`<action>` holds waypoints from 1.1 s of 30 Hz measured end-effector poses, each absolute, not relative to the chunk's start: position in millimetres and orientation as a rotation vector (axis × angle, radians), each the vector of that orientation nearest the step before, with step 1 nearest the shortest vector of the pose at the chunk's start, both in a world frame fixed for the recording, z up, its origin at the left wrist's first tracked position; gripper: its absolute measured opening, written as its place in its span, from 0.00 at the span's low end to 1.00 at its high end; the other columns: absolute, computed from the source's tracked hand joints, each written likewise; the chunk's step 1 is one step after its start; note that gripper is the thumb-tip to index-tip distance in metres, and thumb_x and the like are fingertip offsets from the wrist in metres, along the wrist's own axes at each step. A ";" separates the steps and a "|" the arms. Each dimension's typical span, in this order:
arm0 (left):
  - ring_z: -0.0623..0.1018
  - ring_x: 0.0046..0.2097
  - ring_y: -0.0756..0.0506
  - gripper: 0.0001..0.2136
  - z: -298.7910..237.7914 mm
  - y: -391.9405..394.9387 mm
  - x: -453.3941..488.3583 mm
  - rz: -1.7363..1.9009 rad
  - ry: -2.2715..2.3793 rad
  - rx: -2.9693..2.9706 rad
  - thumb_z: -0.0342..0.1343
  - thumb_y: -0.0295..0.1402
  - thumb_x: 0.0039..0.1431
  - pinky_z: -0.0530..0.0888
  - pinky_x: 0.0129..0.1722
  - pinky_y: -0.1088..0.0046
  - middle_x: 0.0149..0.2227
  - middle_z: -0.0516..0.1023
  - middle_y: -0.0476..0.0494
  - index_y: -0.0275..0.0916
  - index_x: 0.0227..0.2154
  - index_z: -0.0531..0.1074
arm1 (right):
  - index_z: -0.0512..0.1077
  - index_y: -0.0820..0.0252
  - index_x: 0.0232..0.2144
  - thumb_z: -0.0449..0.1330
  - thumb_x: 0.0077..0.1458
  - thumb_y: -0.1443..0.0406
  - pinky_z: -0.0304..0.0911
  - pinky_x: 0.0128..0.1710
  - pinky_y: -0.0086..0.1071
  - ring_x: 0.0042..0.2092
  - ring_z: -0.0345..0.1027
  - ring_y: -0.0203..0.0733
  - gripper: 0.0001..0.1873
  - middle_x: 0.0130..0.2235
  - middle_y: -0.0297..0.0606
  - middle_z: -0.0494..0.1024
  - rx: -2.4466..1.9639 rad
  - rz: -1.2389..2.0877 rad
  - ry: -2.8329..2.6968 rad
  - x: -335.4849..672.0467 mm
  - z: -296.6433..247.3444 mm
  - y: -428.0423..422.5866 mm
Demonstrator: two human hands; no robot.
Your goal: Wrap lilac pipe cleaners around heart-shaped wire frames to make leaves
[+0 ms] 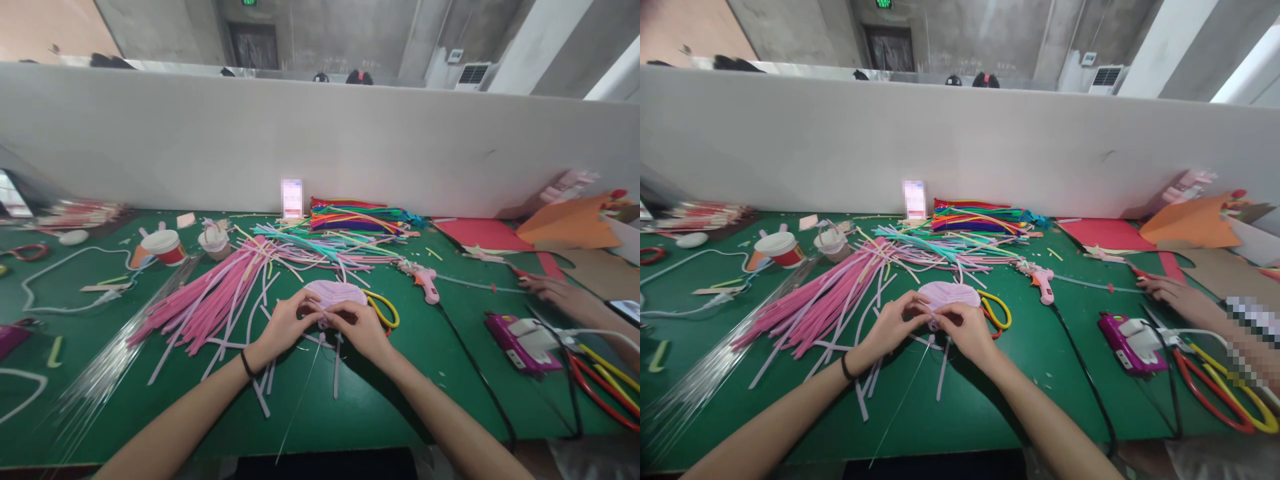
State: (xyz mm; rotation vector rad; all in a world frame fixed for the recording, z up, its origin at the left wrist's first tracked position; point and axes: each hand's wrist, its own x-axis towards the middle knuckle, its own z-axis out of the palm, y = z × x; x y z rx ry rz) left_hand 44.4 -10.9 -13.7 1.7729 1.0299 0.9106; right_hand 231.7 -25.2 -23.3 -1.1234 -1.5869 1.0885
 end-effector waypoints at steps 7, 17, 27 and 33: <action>0.80 0.36 0.45 0.12 -12.8 -10.6 43.4 0.912 1.060 1.747 0.58 0.37 0.55 0.74 0.40 0.69 0.31 0.80 0.50 0.42 0.40 0.65 | 0.76 0.59 0.32 0.62 0.50 0.61 0.70 0.36 0.34 0.33 0.75 0.42 0.08 0.32 0.38 0.80 -1.093 1.221 -1.530 230.6 -22.0 -25.4; 0.73 0.51 0.42 0.23 -6.7 -9.2 44.6 0.795 1.072 2.174 0.62 0.30 0.47 0.68 0.52 0.66 0.49 0.74 0.44 0.43 0.49 0.66 | 0.72 0.59 0.28 0.58 0.51 0.66 0.66 0.32 0.30 0.30 0.71 0.38 0.03 0.29 0.34 0.76 -1.124 0.996 -1.661 228.4 -16.3 -24.3; 0.73 0.49 0.43 0.21 -17.0 -4.0 50.9 0.734 0.979 2.195 0.57 0.23 0.46 0.69 0.50 0.65 0.47 0.74 0.45 0.43 0.45 0.68 | 0.68 0.58 0.27 0.57 0.50 0.67 0.60 0.27 0.27 0.28 0.65 0.35 0.02 0.27 0.33 0.72 -1.144 0.796 -1.749 222.5 -17.4 -27.1; 0.72 0.48 0.43 0.17 -17.6 -2.4 50.8 0.731 0.974 2.266 0.55 0.21 0.46 0.69 0.49 0.65 0.44 0.74 0.44 0.40 0.42 0.69 | 0.68 0.59 0.26 0.56 0.51 0.68 0.58 0.28 0.28 0.29 0.64 0.35 0.03 0.27 0.33 0.72 -1.109 0.699 -1.786 220.1 -14.6 -29.6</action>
